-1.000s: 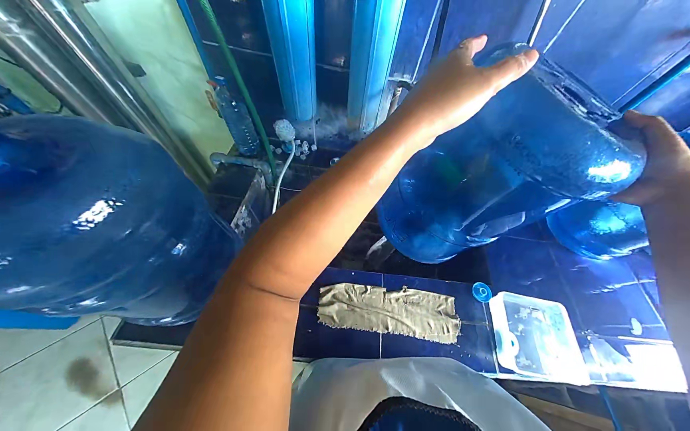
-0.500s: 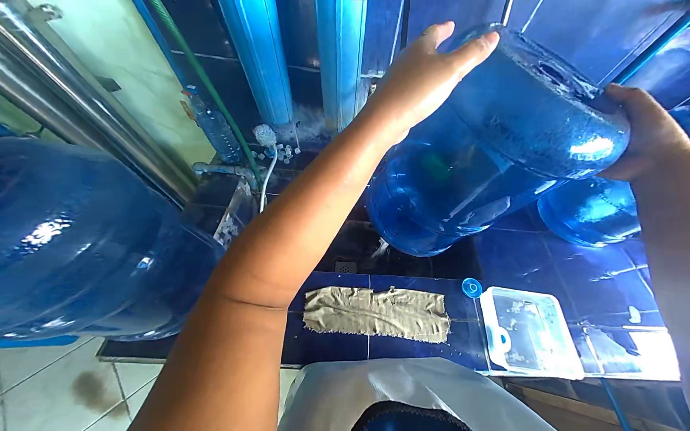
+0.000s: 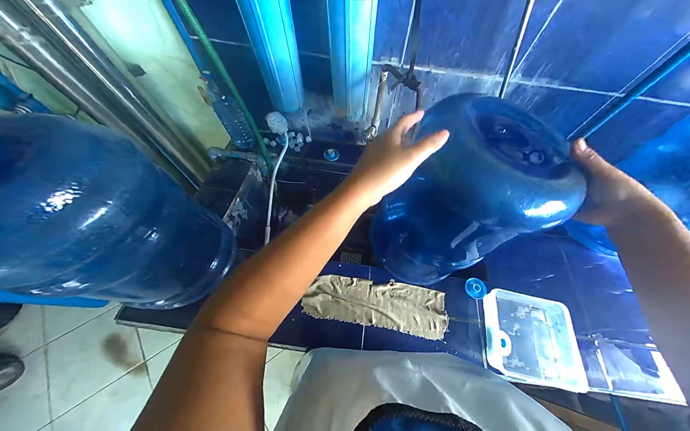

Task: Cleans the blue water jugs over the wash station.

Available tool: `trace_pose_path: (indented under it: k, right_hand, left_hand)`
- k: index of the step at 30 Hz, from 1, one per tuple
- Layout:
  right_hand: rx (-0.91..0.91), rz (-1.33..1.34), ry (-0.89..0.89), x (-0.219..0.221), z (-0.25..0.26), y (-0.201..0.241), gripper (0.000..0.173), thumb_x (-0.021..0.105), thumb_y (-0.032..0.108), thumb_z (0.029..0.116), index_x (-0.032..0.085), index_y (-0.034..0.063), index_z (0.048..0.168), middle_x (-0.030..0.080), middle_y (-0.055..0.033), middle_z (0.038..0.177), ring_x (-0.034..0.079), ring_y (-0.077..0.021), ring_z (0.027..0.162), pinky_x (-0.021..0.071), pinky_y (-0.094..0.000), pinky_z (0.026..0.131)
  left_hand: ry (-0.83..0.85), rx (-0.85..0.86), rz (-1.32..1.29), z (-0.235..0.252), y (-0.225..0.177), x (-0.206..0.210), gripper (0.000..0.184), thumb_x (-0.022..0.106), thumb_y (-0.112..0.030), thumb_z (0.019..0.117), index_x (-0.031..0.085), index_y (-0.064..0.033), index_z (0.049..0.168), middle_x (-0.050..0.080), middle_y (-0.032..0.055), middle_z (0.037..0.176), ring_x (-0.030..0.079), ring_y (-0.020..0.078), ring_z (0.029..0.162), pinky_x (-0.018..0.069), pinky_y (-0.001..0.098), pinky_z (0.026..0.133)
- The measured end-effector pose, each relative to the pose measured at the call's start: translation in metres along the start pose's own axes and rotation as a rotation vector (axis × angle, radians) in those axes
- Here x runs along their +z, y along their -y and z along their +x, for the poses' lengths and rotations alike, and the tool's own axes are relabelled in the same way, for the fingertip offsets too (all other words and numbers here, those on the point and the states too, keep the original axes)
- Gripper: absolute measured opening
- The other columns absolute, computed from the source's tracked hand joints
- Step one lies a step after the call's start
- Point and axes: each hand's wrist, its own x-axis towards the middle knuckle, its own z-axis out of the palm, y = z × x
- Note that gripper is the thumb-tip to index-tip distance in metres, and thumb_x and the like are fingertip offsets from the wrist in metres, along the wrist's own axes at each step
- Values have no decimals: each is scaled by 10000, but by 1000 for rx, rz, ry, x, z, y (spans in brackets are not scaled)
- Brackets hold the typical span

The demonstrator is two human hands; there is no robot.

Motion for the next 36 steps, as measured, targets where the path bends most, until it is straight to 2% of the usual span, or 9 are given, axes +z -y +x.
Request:
trace_pose_path:
  k: [6, 8, 11, 18, 20, 21, 22, 29, 36]
  right_hand:
    - [64, 1, -158, 40, -32, 2, 249, 481, 430, 1020, 601, 247, 1138, 707, 61, 956, 701, -55, 837, 609, -267, 686]
    - [72, -17, -182, 45, -39, 2, 241, 512, 412, 991, 596, 247, 1145, 708, 64, 951, 702, -51, 834, 609, -264, 687]
    - [90, -43, -252, 55, -45, 5, 208, 501, 386, 983, 591, 236, 1096, 694, 73, 899, 687, -24, 793, 595, -231, 665]
    - [-63, 33, -227, 42, -45, -9, 207, 582, 380, 955, 657, 231, 1079, 721, 63, 933, 705, -27, 846, 605, -225, 701]
    - [-116, 112, 316, -16, -33, -20, 332, 463, 351, 1063, 543, 164, 1325, 684, 18, 1222, 659, -62, 1151, 577, -269, 936]
    - [-88, 105, 264, -7, -37, -15, 318, 498, 367, 1036, 556, 178, 1286, 693, 37, 1188, 660, -46, 1129, 570, -248, 934]
    - [-91, 60, -241, 52, -45, -6, 195, 584, 383, 885, 644, 234, 995, 725, 94, 878, 699, 12, 833, 589, -168, 714]
    - [-222, -17, -93, 65, -44, 2, 226, 723, 366, 864, 681, 265, 1061, 730, 147, 994, 674, 60, 941, 561, -125, 827]
    - [-159, -91, -145, 78, -37, 14, 74, 678, 328, 857, 667, 286, 918, 709, 174, 851, 647, 108, 804, 536, -80, 716]
  left_hand:
    - [-17, 223, -196, -36, 79, -8, 890, 784, -283, 859, 330, -39, 1585, 578, 174, 1365, 627, 208, 1128, 548, 345, 922]
    - [78, 349, -16, -29, 135, -15, 1231, 891, -457, 689, 213, -14, 1616, 450, 175, 1543, 510, 259, 1353, 475, 414, 1090]
    - [219, 194, 173, -39, 182, -3, 1508, 1037, -283, 454, 143, -105, 1655, 120, 155, 1720, 278, 326, 1542, 355, 520, 1207]
    - [293, 266, -19, -22, 207, 3, 1193, 903, -388, 752, 178, -85, 1650, 187, 132, 1711, 251, 236, 1561, 279, 461, 1250]
    - [320, 301, -16, -19, 209, -3, 1100, 871, -344, 804, 211, -68, 1640, 216, 135, 1704, 256, 225, 1561, 256, 428, 1261]
    - [338, 313, -1, -18, 208, -7, 1059, 856, -318, 826, 223, -61, 1636, 222, 140, 1701, 259, 226, 1560, 251, 422, 1262]
    - [352, 322, 11, -17, 208, -11, 1032, 846, -301, 836, 235, -60, 1633, 230, 144, 1698, 265, 231, 1558, 257, 424, 1257]
    - [341, 303, 48, -18, 207, -13, 1150, 903, -335, 749, 220, -104, 1645, 233, 133, 1698, 298, 243, 1545, 322, 458, 1227]
    - [310, 315, 87, -20, 211, -9, 1216, 901, -405, 713, 192, -82, 1646, 214, 163, 1698, 338, 287, 1523, 380, 493, 1181]
